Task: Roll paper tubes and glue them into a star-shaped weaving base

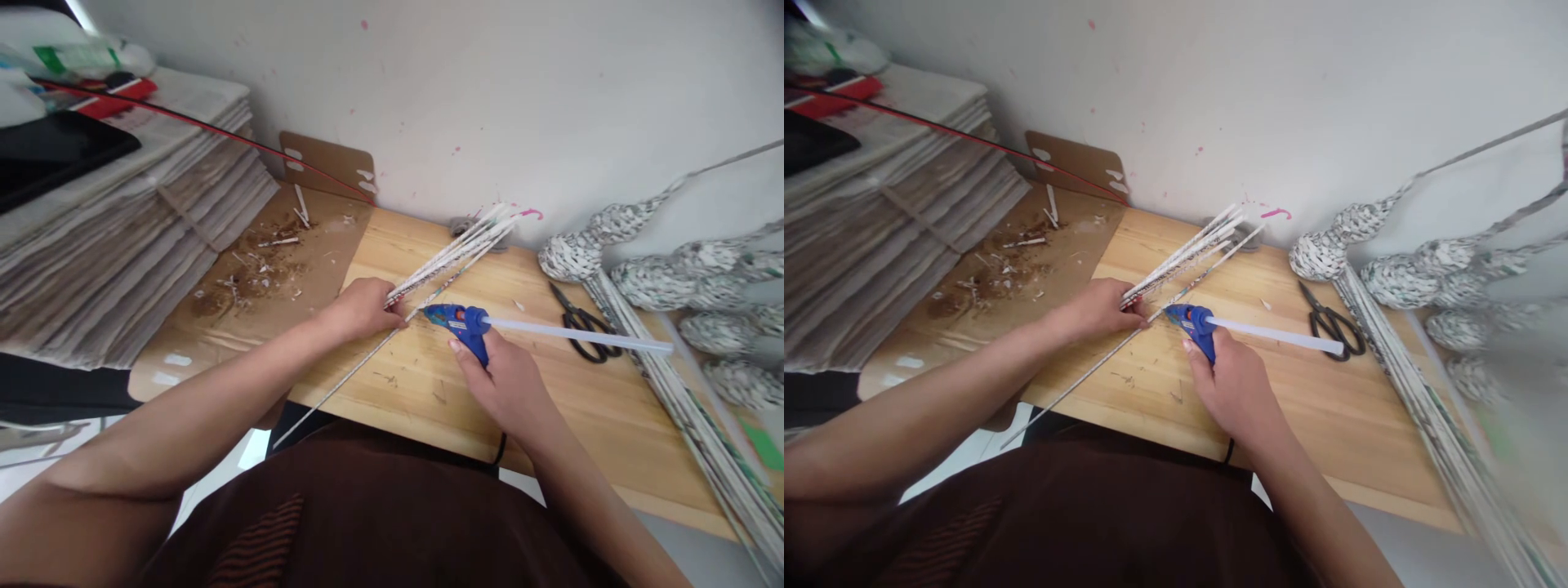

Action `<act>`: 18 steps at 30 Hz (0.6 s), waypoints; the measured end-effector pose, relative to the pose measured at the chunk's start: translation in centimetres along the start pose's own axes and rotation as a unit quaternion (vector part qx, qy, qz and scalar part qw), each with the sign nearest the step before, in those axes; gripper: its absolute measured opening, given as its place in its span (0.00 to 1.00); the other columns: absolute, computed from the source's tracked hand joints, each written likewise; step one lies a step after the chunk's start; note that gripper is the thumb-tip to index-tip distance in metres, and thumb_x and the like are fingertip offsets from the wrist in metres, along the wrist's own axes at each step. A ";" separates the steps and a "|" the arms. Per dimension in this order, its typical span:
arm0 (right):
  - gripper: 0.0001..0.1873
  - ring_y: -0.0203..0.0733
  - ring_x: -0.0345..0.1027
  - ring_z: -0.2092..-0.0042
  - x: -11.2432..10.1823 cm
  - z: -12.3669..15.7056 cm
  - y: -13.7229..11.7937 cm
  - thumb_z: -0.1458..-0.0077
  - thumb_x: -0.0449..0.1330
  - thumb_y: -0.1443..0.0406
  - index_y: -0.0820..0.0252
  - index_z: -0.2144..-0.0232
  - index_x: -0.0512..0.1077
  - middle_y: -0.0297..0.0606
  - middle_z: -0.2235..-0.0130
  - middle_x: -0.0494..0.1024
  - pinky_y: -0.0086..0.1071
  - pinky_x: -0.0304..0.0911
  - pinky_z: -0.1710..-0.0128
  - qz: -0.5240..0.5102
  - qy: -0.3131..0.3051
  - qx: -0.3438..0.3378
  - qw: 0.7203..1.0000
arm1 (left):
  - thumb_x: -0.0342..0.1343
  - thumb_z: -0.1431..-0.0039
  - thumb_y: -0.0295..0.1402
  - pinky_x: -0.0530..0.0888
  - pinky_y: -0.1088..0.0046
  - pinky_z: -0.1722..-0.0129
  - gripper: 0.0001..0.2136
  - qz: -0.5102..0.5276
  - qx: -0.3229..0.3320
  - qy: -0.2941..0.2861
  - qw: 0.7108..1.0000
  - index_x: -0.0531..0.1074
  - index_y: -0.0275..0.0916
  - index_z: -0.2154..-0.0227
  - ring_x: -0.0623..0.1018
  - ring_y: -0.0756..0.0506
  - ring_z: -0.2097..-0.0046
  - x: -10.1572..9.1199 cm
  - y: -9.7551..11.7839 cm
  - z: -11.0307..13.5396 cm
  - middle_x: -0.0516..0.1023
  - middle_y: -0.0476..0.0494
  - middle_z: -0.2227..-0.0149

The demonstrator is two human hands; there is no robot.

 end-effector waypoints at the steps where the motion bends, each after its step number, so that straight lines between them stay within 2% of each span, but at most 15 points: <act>1: 0.20 0.51 0.72 0.68 0.0 0.0 0.0 0.38 0.47 0.52 0.62 0.65 0.67 0.48 0.69 0.78 0.35 0.56 0.69 0.002 0.002 -0.001 1.000 | 0.62 0.56 0.39 0.64 0.73 0.72 0.09 -0.001 -0.005 -0.004 1.000 0.75 0.40 0.74 0.75 0.46 0.70 0.0 0.0 0.0 0.78 0.48 0.74; 8: 0.19 0.48 0.69 0.70 -0.6 0.1 0.0 0.40 0.49 0.52 0.62 0.64 0.69 0.45 0.72 0.76 0.35 0.55 0.70 -0.027 0.013 -0.002 1.000 | 0.62 0.55 0.40 0.63 0.72 0.71 0.09 -0.016 -0.016 -0.004 1.000 0.74 0.40 0.74 0.75 0.45 0.69 0.0 0.1 0.1 0.77 0.48 0.74; 10: 0.18 0.44 0.66 0.73 -0.9 0.3 0.3 0.41 0.52 0.52 0.60 0.66 0.70 0.40 0.75 0.73 0.34 0.54 0.72 -0.073 0.020 0.015 0.997 | 0.62 0.55 0.39 0.63 0.72 0.71 0.08 -0.010 -0.014 -0.005 1.000 0.74 0.40 0.74 0.75 0.45 0.69 0.0 0.1 0.0 0.77 0.48 0.74; 12: 0.17 0.40 0.62 0.75 -0.9 0.6 0.8 0.43 0.55 0.51 0.59 0.66 0.71 0.34 0.78 0.69 0.32 0.54 0.74 -0.184 0.016 0.053 0.981 | 0.63 0.56 0.38 0.63 0.72 0.70 0.08 0.002 -0.017 -0.008 1.000 0.74 0.40 0.75 0.75 0.45 0.69 0.0 0.0 0.0 0.77 0.48 0.74; 13: 0.17 0.37 0.60 0.77 -0.7 0.8 1.2 0.43 0.56 0.50 0.58 0.65 0.71 0.32 0.79 0.67 0.31 0.53 0.75 -0.269 0.008 0.079 0.960 | 0.63 0.56 0.37 0.63 0.72 0.70 0.08 0.013 -0.017 -0.009 1.000 0.74 0.39 0.75 0.74 0.45 0.69 -0.1 -0.1 0.0 0.77 0.48 0.74; 14: 0.17 0.35 0.58 0.79 -0.4 1.0 1.5 0.44 0.57 0.50 0.58 0.64 0.71 0.30 0.80 0.65 0.30 0.52 0.78 -0.364 -0.003 0.105 0.925 | 0.64 0.56 0.37 0.64 0.72 0.70 0.08 0.030 -0.016 -0.006 0.999 0.74 0.39 0.75 0.74 0.46 0.69 -0.3 -0.1 0.0 0.76 0.47 0.73; 16: 0.17 0.31 0.53 0.81 0.3 1.4 1.8 0.46 0.60 0.51 0.57 0.62 0.71 0.27 0.81 0.60 0.27 0.47 0.82 -0.542 -0.021 0.147 0.827 | 0.65 0.55 0.38 0.65 0.73 0.71 0.10 0.100 -0.004 0.003 0.995 0.72 0.38 0.74 0.73 0.47 0.70 -0.9 0.0 0.2 0.75 0.48 0.74; 18: 0.14 0.29 0.51 0.82 0.8 1.6 1.9 0.48 0.64 0.56 0.56 0.62 0.71 0.25 0.80 0.58 0.25 0.43 0.84 -0.664 -0.016 0.160 0.730 | 0.61 0.50 0.43 0.64 0.75 0.74 0.13 0.224 -0.001 -0.002 0.975 0.71 0.37 0.71 0.71 0.49 0.73 -1.3 0.1 0.3 0.73 0.48 0.74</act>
Point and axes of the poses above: each hand's wrist, its own z-axis away from the middle knuckle, its own x-axis out of the palm, y = z × x, the point moved 5 cm from there along -z, towards the middle knuckle
